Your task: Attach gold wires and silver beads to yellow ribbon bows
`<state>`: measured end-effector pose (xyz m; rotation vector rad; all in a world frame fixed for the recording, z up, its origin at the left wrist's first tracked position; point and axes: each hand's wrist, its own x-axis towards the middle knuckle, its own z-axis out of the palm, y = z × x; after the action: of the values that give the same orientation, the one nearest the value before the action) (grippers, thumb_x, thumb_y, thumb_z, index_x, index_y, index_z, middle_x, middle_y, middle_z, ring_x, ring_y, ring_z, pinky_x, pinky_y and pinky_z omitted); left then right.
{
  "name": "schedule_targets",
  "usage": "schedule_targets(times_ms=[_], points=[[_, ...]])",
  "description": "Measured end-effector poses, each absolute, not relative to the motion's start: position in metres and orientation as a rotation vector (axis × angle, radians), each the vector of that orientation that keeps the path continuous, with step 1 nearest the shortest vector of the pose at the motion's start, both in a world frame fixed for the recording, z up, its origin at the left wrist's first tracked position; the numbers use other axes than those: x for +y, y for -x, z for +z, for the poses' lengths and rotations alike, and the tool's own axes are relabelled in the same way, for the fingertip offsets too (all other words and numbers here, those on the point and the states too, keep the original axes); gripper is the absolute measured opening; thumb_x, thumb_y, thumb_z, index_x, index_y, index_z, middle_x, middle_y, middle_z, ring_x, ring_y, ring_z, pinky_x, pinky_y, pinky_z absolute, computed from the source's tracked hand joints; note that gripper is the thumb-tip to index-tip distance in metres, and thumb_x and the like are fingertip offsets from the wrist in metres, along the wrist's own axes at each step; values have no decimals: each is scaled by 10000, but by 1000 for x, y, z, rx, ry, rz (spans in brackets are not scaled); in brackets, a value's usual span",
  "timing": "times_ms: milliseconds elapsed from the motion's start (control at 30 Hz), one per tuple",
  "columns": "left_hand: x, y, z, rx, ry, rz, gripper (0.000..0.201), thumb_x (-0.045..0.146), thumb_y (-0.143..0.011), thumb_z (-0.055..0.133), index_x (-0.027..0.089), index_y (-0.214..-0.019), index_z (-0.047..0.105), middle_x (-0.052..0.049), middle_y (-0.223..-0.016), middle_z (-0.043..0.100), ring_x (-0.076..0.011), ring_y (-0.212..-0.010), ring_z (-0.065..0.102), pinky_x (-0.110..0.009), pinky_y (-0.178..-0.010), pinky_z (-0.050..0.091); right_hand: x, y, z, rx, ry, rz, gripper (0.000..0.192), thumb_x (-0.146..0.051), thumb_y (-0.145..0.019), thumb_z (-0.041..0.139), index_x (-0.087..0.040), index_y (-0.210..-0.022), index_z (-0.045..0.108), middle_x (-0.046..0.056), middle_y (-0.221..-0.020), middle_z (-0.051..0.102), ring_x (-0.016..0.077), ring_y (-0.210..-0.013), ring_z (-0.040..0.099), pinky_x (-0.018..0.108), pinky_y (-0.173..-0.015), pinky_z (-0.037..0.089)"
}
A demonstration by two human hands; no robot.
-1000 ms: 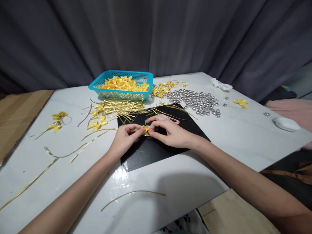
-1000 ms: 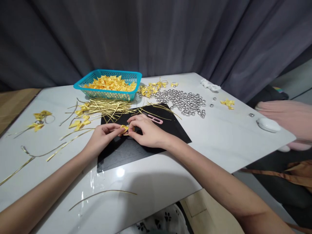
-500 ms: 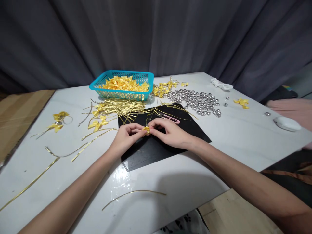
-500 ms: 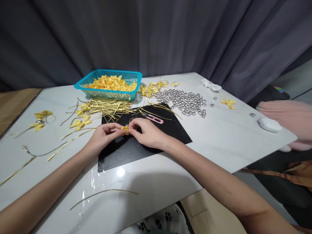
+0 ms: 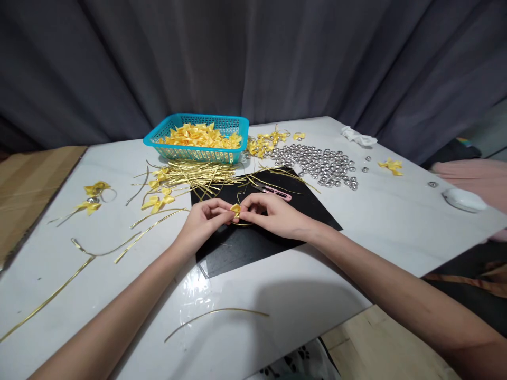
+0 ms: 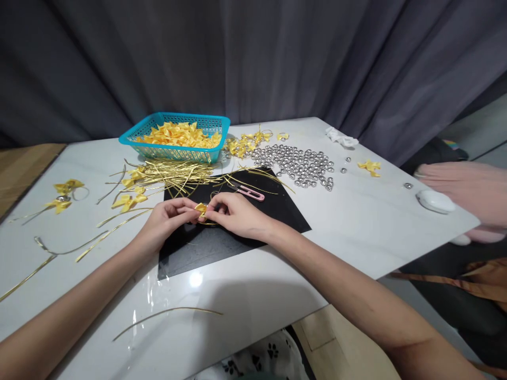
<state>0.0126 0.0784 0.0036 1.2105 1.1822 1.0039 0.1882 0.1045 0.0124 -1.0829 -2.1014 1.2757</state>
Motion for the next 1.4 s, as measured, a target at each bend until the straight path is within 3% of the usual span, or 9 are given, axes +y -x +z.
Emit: schedule_targets(times_ms=[333,567,867,1000,1200,1400], points=[[78,-14,3,1181,-1261,999,253,343,-575,776,148,-680,651,-40,-654,712,-169,-627,653,-279,-639,503,101,-188,13,-2175,1083,1170,98,-217,-834,518,-137,-793,556,1,-709,536,93,-586,431,226,-550,341],[79,-12,0,1203,-1227,1044,245,294,-518,816,149,-637,658,-22,-655,710,-136,-609,638,-244,-627,490,101,-188,6,-2092,1055,1170,142,-262,-808,563,-123,-817,588,32,-767,579,98,-597,467,237,-563,377],[78,-15,1,1192,-1307,1010,253,326,-587,777,149,-584,597,6,-589,647,-102,-558,576,-199,-544,417,98,-186,10,-2244,933,890,79,-92,-780,537,-129,-732,587,46,-792,597,108,-639,496,247,-619,422],[80,-14,0,1268,-1296,1067,254,372,-613,756,148,-651,643,4,-610,642,-105,-564,557,-204,-540,411,99,-191,17,-2311,882,835,82,-106,-779,581,-145,-709,599,77,-940,631,176,-930,562,361,-885,418],[80,-13,0,1291,-1248,1079,232,362,-613,750,152,-686,685,-5,-634,663,-109,-576,553,-210,-558,422,100,-197,25,-2304,964,890,35,-136,-761,631,-152,-734,645,112,-1340,482,239,-1338,312,460,-1090,216],[79,-13,2,1242,-1317,997,181,335,-631,727,161,-668,694,-1,-589,640,-113,-567,543,-220,-568,423,100,-191,15,-2143,1025,884,63,-134,-771,609,-140,-714,637,129,-1139,629,205,-1108,569,412,-995,373]])
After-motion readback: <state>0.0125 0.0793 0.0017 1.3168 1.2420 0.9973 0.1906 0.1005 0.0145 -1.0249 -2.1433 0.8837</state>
